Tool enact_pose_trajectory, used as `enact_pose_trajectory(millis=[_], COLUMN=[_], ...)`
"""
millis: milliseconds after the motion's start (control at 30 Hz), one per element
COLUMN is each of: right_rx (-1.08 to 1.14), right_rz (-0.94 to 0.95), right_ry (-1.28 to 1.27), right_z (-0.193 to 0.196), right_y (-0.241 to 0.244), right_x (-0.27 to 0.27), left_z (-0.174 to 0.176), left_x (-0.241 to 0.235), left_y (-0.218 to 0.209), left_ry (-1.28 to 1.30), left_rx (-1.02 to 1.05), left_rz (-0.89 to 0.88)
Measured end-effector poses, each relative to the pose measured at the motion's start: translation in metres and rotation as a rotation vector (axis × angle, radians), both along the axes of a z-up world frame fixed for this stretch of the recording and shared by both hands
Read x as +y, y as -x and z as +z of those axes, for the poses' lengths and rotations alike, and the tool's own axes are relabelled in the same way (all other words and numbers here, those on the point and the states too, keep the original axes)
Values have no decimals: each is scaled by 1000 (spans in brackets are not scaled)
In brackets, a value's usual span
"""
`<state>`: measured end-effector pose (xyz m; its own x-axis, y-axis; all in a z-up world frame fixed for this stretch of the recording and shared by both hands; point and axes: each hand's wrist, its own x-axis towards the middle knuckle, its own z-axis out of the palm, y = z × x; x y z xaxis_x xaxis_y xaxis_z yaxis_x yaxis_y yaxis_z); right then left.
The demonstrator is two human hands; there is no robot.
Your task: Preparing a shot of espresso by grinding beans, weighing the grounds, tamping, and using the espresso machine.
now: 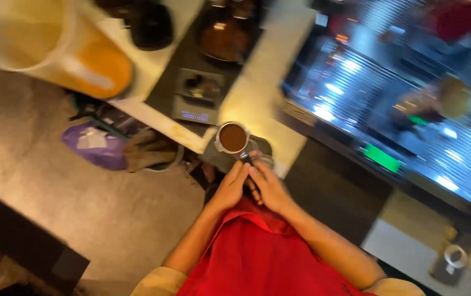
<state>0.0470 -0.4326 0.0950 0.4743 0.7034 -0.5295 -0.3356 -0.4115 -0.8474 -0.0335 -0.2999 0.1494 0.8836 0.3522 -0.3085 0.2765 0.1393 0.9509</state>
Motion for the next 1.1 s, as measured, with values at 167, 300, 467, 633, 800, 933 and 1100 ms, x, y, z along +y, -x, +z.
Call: enact_pose_trajectory(millis=[167, 300, 467, 633, 800, 933, 1100], right_rx=[-32, 40, -31, -168, -288, -299, -322], right_rz=[42, -88, -255, -391, -364, -393, -409], right_ry=[38, -56, -104, -97, -26, -16, -17], right_z=[22, 33, 2, -10, 3, 0, 5], right_y=[1, 4, -12, -48, -57, -56, -50], right_x=[147, 276, 392, 460, 472, 475, 479], left_z=[-65, -106, -116, -134, -144, -159, -160], left_x=[157, 266, 329, 340, 344, 344, 343], left_y=[58, 63, 18, 2, 1, -2, -3], left_ry=[-521, -997, -1037, -1165, -1204, -1217, -1189], left_rx=[31, 174, 100, 166, 4, 63, 26], left_rz=[-27, 100, 59, -134, -30, -61, -36])
